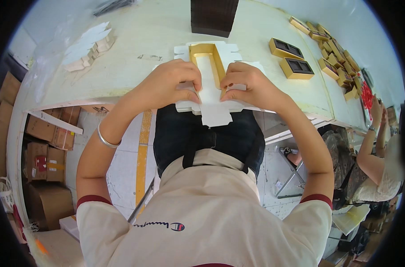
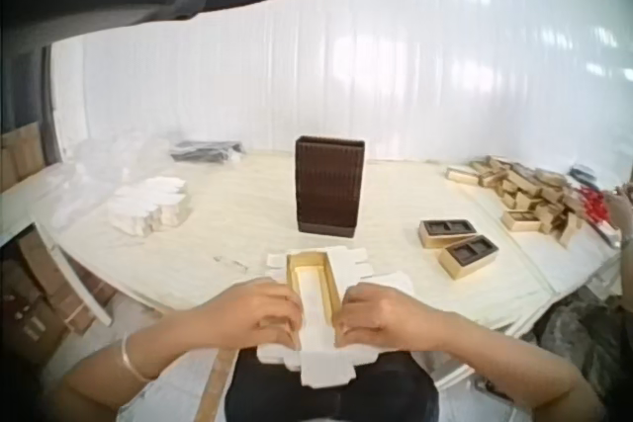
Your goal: The person folds flat white cardboard pieces into small rectangular boxes, inserts a gold inner tray, and places a dark brown lid on top. They repeat this process for multiple units, stacking the finished boxes on the table.
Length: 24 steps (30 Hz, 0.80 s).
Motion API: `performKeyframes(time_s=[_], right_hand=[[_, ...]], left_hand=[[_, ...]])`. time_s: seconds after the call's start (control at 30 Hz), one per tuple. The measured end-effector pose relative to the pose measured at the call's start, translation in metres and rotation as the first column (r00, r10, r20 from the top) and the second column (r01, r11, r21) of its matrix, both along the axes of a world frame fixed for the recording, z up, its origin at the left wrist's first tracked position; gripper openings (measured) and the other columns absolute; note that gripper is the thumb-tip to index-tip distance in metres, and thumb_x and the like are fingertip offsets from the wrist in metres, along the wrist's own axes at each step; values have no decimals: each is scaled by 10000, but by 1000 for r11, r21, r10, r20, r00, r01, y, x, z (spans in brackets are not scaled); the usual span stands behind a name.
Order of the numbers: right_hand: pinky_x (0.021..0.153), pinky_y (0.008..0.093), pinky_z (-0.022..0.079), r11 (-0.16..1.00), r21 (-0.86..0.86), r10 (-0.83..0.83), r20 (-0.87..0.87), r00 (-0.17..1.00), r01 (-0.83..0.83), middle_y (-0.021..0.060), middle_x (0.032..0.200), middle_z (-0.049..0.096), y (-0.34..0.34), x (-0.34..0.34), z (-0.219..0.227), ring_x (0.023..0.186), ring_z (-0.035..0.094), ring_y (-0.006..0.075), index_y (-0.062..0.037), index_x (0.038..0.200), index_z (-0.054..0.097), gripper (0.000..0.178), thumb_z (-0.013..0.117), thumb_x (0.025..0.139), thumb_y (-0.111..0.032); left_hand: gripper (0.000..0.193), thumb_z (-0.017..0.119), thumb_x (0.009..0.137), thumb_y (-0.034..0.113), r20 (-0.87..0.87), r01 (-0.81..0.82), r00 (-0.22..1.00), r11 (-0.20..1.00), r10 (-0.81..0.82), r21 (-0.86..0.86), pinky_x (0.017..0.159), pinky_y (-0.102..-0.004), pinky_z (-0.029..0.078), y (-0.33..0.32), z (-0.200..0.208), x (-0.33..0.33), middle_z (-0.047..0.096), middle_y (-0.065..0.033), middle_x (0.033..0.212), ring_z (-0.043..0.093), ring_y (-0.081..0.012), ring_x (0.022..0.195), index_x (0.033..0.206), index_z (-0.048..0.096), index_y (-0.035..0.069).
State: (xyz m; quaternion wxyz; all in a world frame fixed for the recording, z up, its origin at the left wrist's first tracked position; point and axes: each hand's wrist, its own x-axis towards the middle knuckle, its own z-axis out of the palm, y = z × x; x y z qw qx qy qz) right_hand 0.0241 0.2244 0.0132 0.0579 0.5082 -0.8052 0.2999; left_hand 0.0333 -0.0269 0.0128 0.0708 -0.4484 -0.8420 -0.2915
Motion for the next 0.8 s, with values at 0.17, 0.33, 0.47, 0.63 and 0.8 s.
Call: performKeyframes(time_s=[0.17, 0.33, 0.47, 0.63, 0.8], right_hand=[[537, 280, 367, 986, -19, -165, 91, 982, 167, 61, 737, 497, -15, 13, -12, 630, 455, 158, -19, 740, 520, 212, 724, 761, -71], [527, 273, 349, 969, -27, -224, 321, 920, 245, 24, 686, 442, -16, 17, -11, 608, 397, 115, -35, 825, 512, 168, 678, 797, -47], [569, 264, 370, 966, 35, -240, 476, 846, 255, 8, 692, 447, -16, 21, 1, 631, 401, 105, -59, 988, 519, 205, 633, 821, -25], [719, 324, 439, 989, -1, -140, 322, 936, 148, 103, 865, 532, 3, 33, 8, 763, 516, 235, -69, 1194, 491, 478, 634, 749, 28], [847, 378, 456, 985, 20, -165, -164, 972, 171, 149, 1133, 517, 8, 59, -5, 993, 537, 327, -58, 1190, 518, 546, 673, 676, 38]], left_hand=[[188, 727, 733, 175, 9, -125, 992, 992, 125, -23, 690, -322, 430, 15, -6, 15, 581, -23, 768, 528, -205, 822, 749, 567, 77], [147, 704, 752, 135, 155, -158, 976, 987, 152, 25, 618, -280, 407, 28, -1, 18, 571, -13, 748, 506, -149, 699, 816, 586, 76], [158, 702, 756, 124, 179, -164, 972, 985, 153, 49, 569, -281, 393, 31, -12, 16, 555, -32, 705, 498, -156, 612, 827, 579, 54], [158, 702, 762, 119, 210, -188, 962, 981, 175, 45, 541, -265, 379, 33, -10, 17, 536, -43, 630, 475, -138, 557, 808, 578, 33], [171, 700, 773, 163, 284, -154, 948, 988, 146, 6, 567, -294, 416, 32, -3, 13, 586, -79, 642, 547, -196, 604, 784, 593, 30]])
